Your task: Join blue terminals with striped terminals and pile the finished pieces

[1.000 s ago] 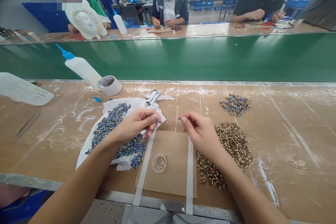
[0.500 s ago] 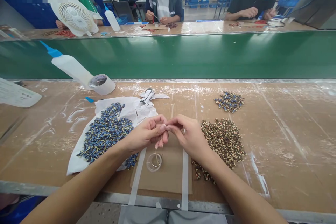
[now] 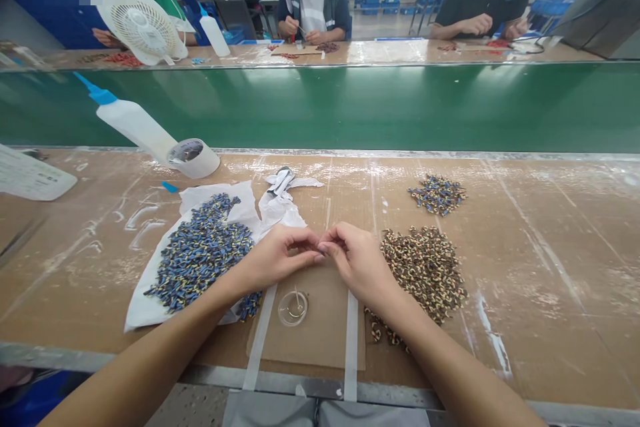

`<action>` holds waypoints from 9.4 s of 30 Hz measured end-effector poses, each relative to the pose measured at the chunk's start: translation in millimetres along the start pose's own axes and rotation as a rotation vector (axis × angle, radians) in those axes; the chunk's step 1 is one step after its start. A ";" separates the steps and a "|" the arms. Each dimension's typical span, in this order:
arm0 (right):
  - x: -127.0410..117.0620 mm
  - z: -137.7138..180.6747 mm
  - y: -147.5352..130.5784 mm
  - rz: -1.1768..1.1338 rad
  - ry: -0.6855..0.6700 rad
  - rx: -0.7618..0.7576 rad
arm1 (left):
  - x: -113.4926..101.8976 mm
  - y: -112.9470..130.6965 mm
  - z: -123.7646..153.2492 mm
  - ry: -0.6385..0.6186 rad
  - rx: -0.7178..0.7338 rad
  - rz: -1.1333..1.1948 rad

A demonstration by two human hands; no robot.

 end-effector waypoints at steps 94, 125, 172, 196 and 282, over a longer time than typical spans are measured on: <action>-17.0 10.5 -8.8 0.169 0.180 -0.168 | 4.0 -21.3 -7.5 0.023 0.164 -0.008; -90.9 -14.7 25.1 0.525 -0.018 -0.035 | 0.1 -18.0 -9.7 0.049 0.099 -0.071; -16.8 5.0 3.0 -0.125 0.083 0.323 | 13.4 -8.2 -1.4 0.222 0.285 -0.173; -11.6 8.4 5.0 -0.033 0.031 0.209 | 13.0 -8.1 2.5 0.269 0.636 -0.707; 2.3 14.5 8.3 -0.298 0.106 0.319 | 1.2 -10.1 -0.9 0.082 0.394 -0.422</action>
Point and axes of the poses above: each hand's wrist, its own z-axis away from the middle knuckle, its own x-axis out of the palm, y = z × x, the point moved 1 cm from there along -z, towards the middle knuckle, and after that the axes turned 15 degrees about y, right-handed, at the moved point
